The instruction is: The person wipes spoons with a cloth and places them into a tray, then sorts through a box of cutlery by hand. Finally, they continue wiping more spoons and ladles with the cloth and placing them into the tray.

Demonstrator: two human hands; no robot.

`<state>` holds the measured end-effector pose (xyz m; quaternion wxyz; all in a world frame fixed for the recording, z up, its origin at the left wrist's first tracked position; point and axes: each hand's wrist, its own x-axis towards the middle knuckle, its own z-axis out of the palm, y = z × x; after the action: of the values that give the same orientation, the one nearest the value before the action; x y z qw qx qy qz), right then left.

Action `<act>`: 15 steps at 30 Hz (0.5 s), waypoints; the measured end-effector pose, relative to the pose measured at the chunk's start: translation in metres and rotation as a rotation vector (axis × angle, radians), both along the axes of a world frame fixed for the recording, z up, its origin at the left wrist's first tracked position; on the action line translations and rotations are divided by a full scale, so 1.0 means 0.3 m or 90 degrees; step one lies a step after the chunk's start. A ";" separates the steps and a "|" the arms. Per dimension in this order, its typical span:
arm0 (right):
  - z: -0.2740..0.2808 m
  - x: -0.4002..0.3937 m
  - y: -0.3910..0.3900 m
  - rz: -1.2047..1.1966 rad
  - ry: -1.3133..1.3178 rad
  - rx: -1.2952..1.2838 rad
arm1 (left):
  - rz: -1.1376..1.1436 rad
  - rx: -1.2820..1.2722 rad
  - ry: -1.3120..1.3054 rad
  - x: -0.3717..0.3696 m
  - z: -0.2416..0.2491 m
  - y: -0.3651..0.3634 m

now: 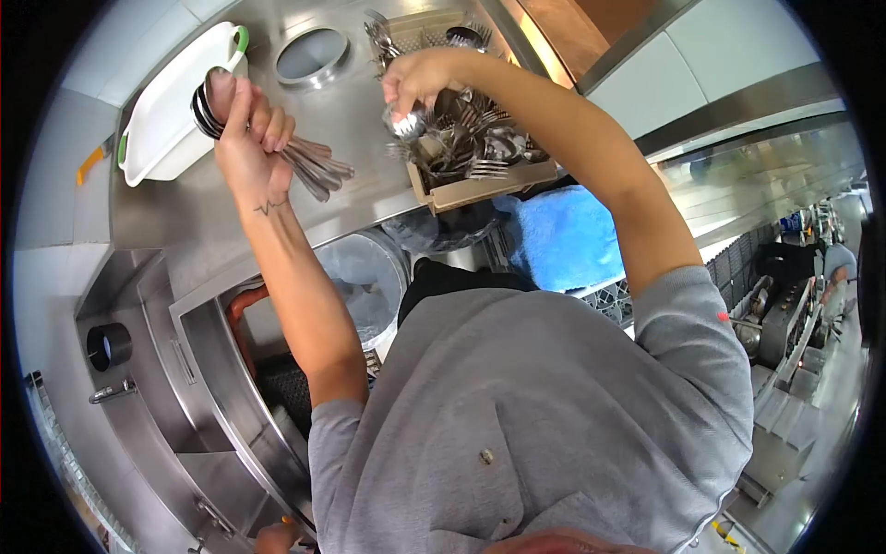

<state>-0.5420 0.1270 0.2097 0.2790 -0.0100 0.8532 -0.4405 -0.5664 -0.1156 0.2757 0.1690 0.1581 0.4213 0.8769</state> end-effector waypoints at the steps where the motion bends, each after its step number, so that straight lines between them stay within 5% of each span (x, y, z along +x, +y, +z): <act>1: 0.007 -0.003 0.022 -0.041 0.007 -0.079 | -0.004 0.004 -0.002 0.001 -0.006 0.003; 4: 0.143 0.049 0.036 -0.179 0.040 -0.245 | -0.013 -0.080 0.000 0.002 -0.012 0.011; 7: 0.113 0.007 0.118 -0.217 0.123 -0.387 | -0.094 0.011 -0.027 -0.006 -0.027 0.041; 12: 0.322 0.122 0.022 -0.394 0.196 -0.447 | -0.038 -0.135 -0.012 -0.001 -0.042 0.122; 15: 0.420 0.139 -0.067 -0.485 0.276 -0.658 | -0.096 -0.051 0.116 0.049 -0.042 0.207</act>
<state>-0.5004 0.1069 0.3358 -0.1137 0.0710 0.5134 -0.8476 -0.5516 -0.0536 0.2631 0.2016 0.2611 0.4563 0.8264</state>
